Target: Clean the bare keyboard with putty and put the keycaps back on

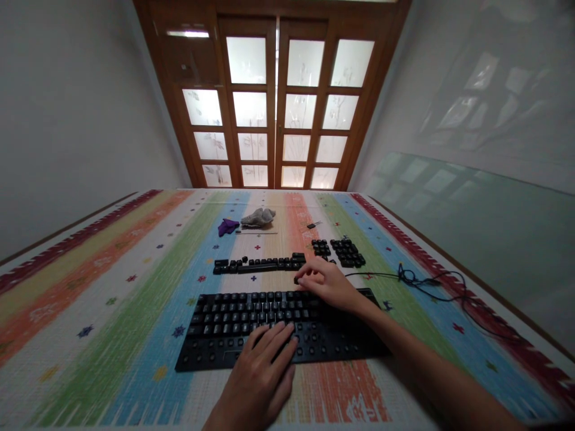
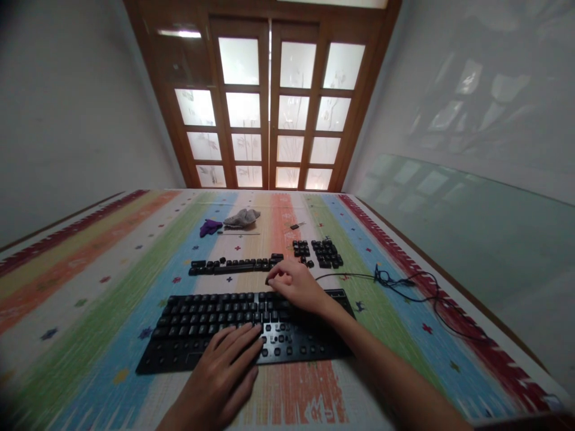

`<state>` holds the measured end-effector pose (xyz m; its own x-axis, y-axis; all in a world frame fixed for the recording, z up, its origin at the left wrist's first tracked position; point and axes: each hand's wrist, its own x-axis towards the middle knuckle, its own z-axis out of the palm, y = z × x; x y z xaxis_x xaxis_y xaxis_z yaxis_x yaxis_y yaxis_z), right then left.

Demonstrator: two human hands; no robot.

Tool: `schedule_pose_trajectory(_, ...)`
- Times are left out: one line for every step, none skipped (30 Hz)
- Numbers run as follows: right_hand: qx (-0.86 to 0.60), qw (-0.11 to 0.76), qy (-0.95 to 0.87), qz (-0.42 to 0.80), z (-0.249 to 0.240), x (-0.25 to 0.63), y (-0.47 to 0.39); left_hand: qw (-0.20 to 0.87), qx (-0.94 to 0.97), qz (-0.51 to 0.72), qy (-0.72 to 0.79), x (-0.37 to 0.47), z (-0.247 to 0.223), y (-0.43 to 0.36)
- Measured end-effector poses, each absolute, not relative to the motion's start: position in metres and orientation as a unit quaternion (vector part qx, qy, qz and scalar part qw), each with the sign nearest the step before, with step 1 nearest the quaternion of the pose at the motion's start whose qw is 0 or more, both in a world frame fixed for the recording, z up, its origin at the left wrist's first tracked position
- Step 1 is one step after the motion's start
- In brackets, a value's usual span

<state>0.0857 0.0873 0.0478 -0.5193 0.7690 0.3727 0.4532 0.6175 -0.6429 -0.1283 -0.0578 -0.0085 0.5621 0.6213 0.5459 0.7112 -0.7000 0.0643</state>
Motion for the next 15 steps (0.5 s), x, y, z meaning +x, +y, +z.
schedule_pose_trajectory(-0.363,0.331,-0.832,0.257,0.047,0.089,0.079,0.082,-0.879,-0.277,-0.379,-0.128,-0.008,-0.058)
schedule_pose_trajectory(-0.363,0.336,-0.825,0.273,0.045,0.092,0.070,0.082,-0.878,-0.279,-0.379,-0.128,-0.008,-0.058)
schedule_pose_trajectory(-0.363,0.340,-0.820,0.283,0.043,0.094,0.062,0.084,-0.878,-0.280,-0.380,-0.128,-0.008,-0.058)
schedule_pose_trajectory(-0.361,0.341,-0.819,0.286,0.042,0.096,0.055,0.085,-0.877,-0.280,-0.380,-0.128,-0.008,-0.058)
schedule_pose_trajectory(-0.358,0.339,-0.823,0.283,0.040,0.097,0.048,0.085,-0.877,-0.278,-0.381,-0.128,-0.008,-0.058)
schedule_pose_trajectory(-0.351,0.334,-0.831,0.274,0.038,0.099,0.042,0.085,-0.878,-0.276,-0.381,-0.128,-0.007,-0.058)
schedule_pose_trajectory(-0.341,0.327,-0.842,0.261,0.037,0.100,0.036,0.084,-0.879,-0.275,-0.381,-0.127,-0.007,-0.058)
schedule_pose_trajectory(-0.330,0.322,-0.852,0.248,0.035,0.100,0.032,0.083,-0.879,-0.274,-0.381,-0.127,-0.007,-0.058)
schedule_pose_trajectory(-0.318,0.319,-0.861,0.237,0.034,0.100,0.028,0.082,-0.879,-0.275,-0.381,-0.126,-0.006,-0.058)
schedule_pose_trajectory(-0.305,0.317,-0.869,0.227,0.033,0.100,0.025,0.082,-0.879,-0.276,-0.381,-0.126,-0.006,-0.058)
schedule_pose_trajectory(-0.294,0.317,-0.875,0.217,0.033,0.100,0.022,0.082,-0.877,-0.278,-0.382,-0.126,-0.005,-0.058)
schedule_pose_trajectory(-0.286,0.317,-0.880,0.208,0.032,0.098,0.020,0.083,-0.877,-0.280,-0.382,-0.126,-0.005,-0.058)
schedule_pose_trajectory(-0.280,0.316,-0.885,0.199,0.031,0.097,0.019,0.084,-0.876,-0.282,-0.382,-0.125,-0.005,-0.058)
schedule_pose_trajectory(-0.275,0.315,-0.888,0.189,0.029,0.096,0.017,0.083,-0.875,-0.284,-0.383,-0.125,-0.005,-0.058)
schedule_pose_trajectory(-0.272,0.314,-0.892,0.179,0.028,0.094,0.017,0.081,-0.874,-0.287,-0.384,-0.125,-0.005,-0.058)
